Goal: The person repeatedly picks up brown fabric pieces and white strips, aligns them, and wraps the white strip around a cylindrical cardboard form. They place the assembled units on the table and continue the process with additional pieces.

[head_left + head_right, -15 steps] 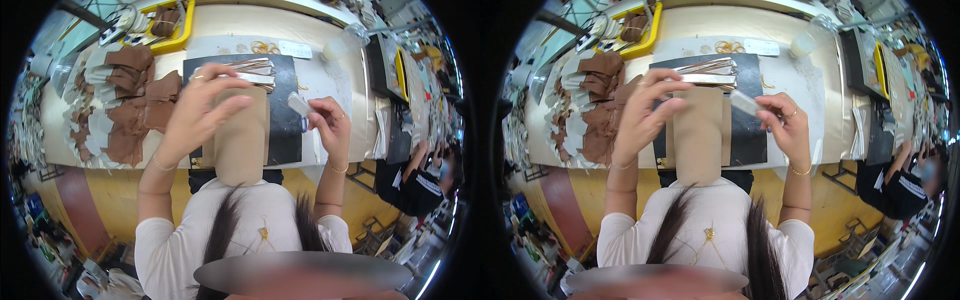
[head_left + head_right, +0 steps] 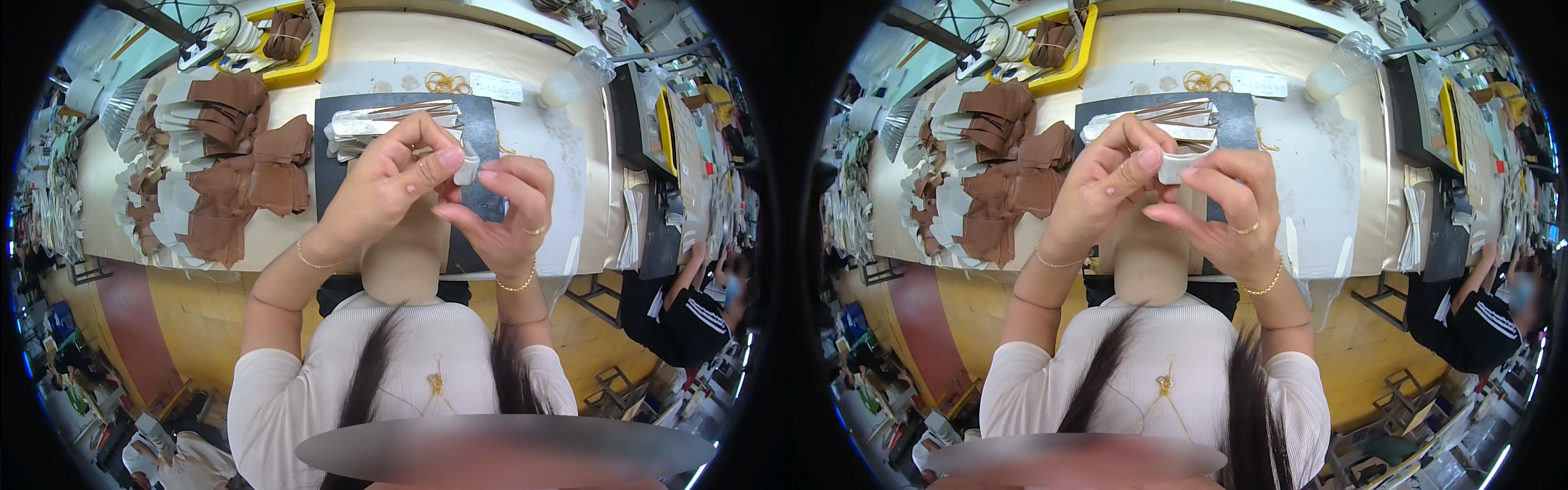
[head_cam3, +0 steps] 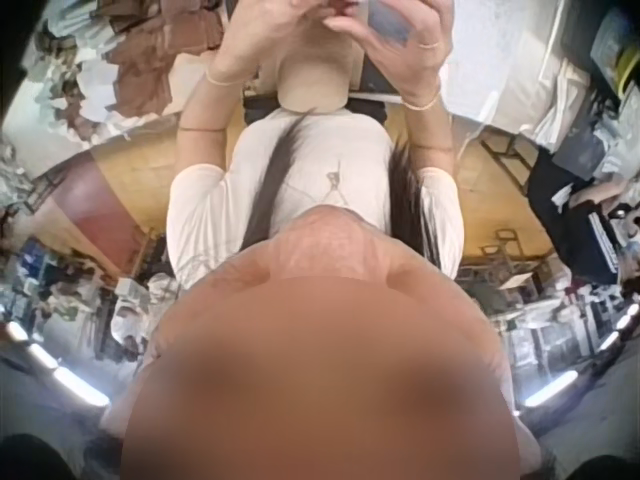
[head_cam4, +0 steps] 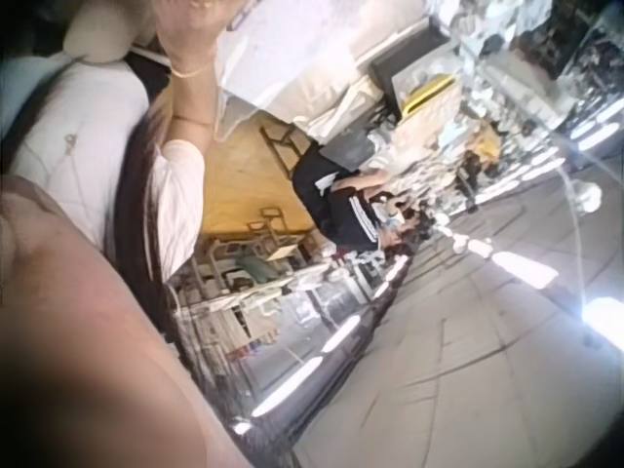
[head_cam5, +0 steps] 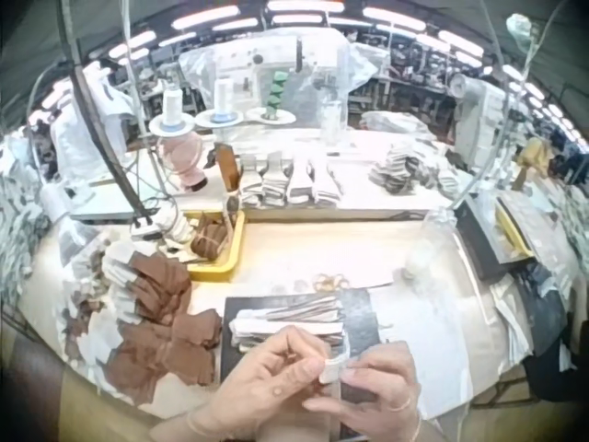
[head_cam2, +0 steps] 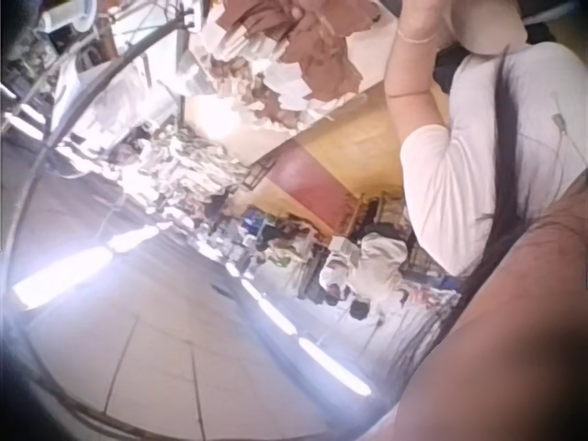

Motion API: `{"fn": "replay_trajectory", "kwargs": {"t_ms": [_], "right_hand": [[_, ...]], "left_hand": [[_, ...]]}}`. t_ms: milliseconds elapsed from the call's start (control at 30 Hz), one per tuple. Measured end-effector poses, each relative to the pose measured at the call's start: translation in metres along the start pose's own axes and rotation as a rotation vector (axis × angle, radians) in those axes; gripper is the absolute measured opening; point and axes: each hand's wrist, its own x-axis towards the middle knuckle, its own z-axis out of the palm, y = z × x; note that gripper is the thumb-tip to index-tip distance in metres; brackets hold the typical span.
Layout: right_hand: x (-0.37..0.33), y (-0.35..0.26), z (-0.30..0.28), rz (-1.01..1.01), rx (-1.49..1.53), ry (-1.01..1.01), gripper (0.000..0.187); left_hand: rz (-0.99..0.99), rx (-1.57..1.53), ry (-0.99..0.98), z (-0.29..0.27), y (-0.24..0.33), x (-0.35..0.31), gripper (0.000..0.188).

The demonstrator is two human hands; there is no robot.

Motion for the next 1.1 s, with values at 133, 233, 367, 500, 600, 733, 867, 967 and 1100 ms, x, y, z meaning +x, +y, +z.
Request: {"fn": "replay_trajectory", "kwargs": {"t_ms": [133, 233, 367, 500, 600, 733, 867, 967, 1100], "right_hand": [[0.000, 0.002, 0.002, 0.156, 0.143, -0.020, 0.046], [-0.001, 0.004, -0.002, 0.252, 0.302, -0.061, 0.034], [-0.007, 0.012, -0.011, 0.525, 0.672, 0.109, 0.011], [-0.015, 0.036, -0.054, 0.569, 0.679, 0.455, 0.011], [-0.020, 0.052, -0.107, 0.537, 0.516, 0.744, 0.011], [-0.038, 0.055, -0.149, 0.506, -0.003, 0.767, 0.011], [-0.055, 0.067, -0.130, 0.652, -0.314, 0.452, 0.013], [-0.062, 0.064, -0.096, 0.761, -0.460, -0.048, 0.019], [-0.041, 0.045, -0.057, 0.578, -0.265, -0.190, 0.028]], "left_hand": [[0.081, 0.059, -0.009, 0.003, -0.010, 0.003, 0.016], [0.122, 0.060, -0.052, -0.003, -0.013, 0.005, 0.017], [0.198, 0.040, 0.067, -0.004, -0.017, 0.001, 0.015], [0.289, 0.071, 0.211, -0.012, -0.016, -0.009, 0.013], [0.247, 0.015, 0.285, -0.029, -0.012, -0.023, 0.014], [0.153, 0.018, 0.327, -0.052, -0.010, -0.042, 0.012], [0.145, 0.127, 0.331, -0.057, -0.010, -0.054, 0.012], [0.205, 0.292, 0.290, -0.049, -0.009, -0.061, 0.020], [0.357, 0.535, 0.203, -0.039, -0.012, -0.065, 0.038]]}}
